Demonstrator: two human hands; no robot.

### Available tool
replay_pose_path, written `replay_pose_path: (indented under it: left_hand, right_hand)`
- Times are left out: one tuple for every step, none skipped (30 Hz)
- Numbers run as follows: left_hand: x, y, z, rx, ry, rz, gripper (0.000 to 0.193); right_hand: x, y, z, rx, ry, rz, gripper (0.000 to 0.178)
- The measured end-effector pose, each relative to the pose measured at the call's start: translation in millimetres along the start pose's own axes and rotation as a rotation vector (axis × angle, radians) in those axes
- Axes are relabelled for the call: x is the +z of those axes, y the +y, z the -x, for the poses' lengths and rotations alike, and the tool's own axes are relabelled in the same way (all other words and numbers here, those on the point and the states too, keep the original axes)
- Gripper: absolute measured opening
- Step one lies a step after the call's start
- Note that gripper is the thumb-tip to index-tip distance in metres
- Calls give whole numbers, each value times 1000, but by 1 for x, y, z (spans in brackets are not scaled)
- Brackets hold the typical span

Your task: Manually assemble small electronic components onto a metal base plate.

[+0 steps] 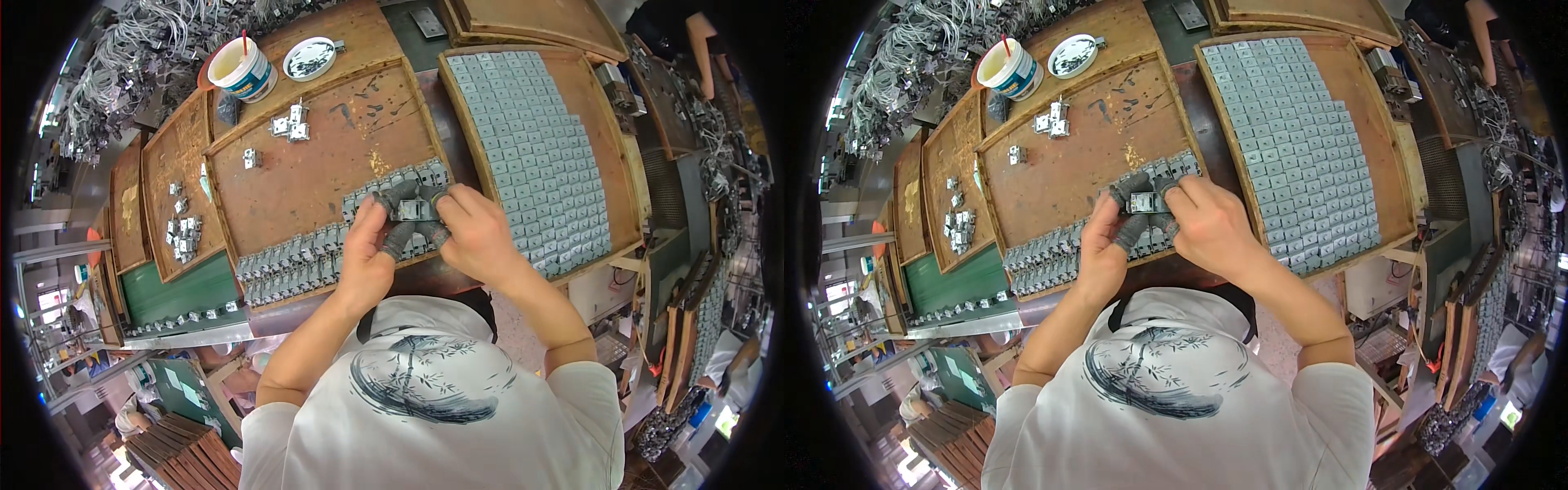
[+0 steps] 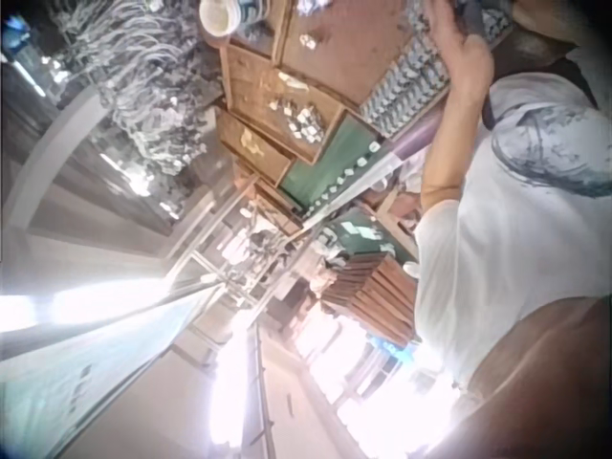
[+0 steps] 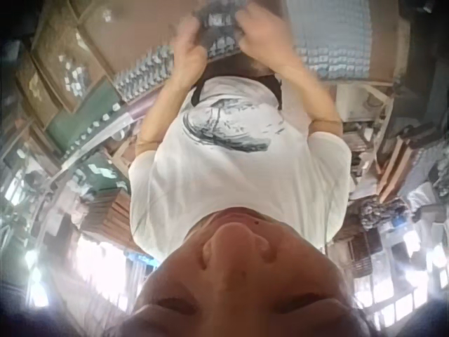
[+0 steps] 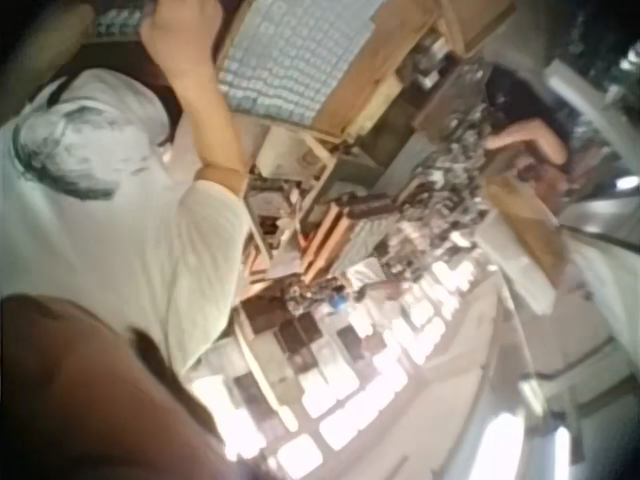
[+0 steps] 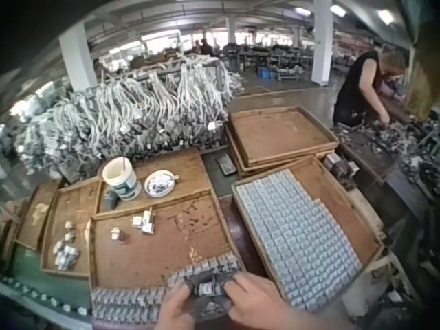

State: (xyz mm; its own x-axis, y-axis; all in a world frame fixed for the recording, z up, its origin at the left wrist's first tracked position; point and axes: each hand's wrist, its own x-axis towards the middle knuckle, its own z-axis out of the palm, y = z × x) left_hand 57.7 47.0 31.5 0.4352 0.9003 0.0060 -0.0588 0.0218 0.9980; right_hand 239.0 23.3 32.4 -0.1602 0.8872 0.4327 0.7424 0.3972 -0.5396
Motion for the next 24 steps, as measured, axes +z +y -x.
replay_pose_path:
  left_hand:
    - [1, -1, 0, -18, 24, -88, 45]
    - [1, -1, 0, -36, 50, -176, 48]
    - [3, 0, 1, -34, 50, -177, 48]
    - [4, 0, 3, -10, 57, -379, 52]
    - [5, 0, 4, 13, 64, -581, 58]
    - [2, -14, 4, 136, 96, -704, 65]
    - [-1, -18, 3, 135, 98, -709, 65]
    - [-4, -21, 2, 159, 81, -699, 65]
    - [-7, -22, 2, 184, 63, -689, 65]
    - [-8, -23, 2, 232, 62, -704, 68]
    - [-7, -22, 0, 232, 60, -704, 68]
    - [-5, -19, -2, 263, 14, -661, 70]
    - [-4, -16, -3, 292, -34, -618, 71]
    - [-4, -15, -3, 366, -51, -690, 74]
    - [-3, -15, -3, 366, -57, -686, 74]
    - [-3, -16, -3, 399, -46, -710, 70]
    - [-2, -16, -3, 434, -37, -733, 66]
    - [-5, -18, -2, 438, -45, -724, 66]
    - [-10, -23, -2, 409, -92, -774, 59]
    - [-12, -25, -4, 386, -149, -818, 53]
    - [-16, -24, -8, 348, -152, -838, 49]
    - [-20, -22, -12, 312, -158, -855, 45]
    - [-27, -14, -16, 266, -82, -904, 46]
    - [-44, -21, -19, 230, -8, -956, 46]
  right_hand:
    - [6, 2, 1, -5, 14, 38, 25]
    - [11, 3, 2, -6, 15, 39, 25]
    - [16, 2, 4, 4, 53, 38, 25]
    - [19, 0, 6, 8, 87, 31, 24]
    - [19, -3, 7, 2, 86, 25, 24]
    - [17, -8, 9, 34, 41, -37, 24]
    - [17, -10, 9, 71, -1, -97, 24]
    - [16, -8, 9, 119, -59, -119, 27]
    - [14, -6, 5, 118, -58, -124, 27]
    - [8, -4, 0, 201, -126, -237, 33]
    - [3, 1, -3, 285, -193, -350, 39]
    - [16, 18, 5, 280, -314, -428, 48]
    - [16, 18, 6, 285, -313, -428, 48]
    - [17, 18, 6, 284, -323, -507, 43]
    - [16, 18, 6, 284, -331, -583, 38]
    - [15, 18, 6, 268, -294, -574, 36]
    - [13, 17, 5, 274, -290, -568, 36]
    - [9, 17, 4, 281, -356, -534, 35]
    - [6, 20, 1, 287, -420, -492, 33]
    - [8, 27, 2, 323, -457, -513, 31]
    - [7, 39, 3, 336, -443, -489, 31]
    - [5, 56, 2, 344, -404, -402, 29]
    - [-2, 73, -3, 348, -365, -317, 28]
    - [-16, 90, -9, 472, -160, -229, 24]
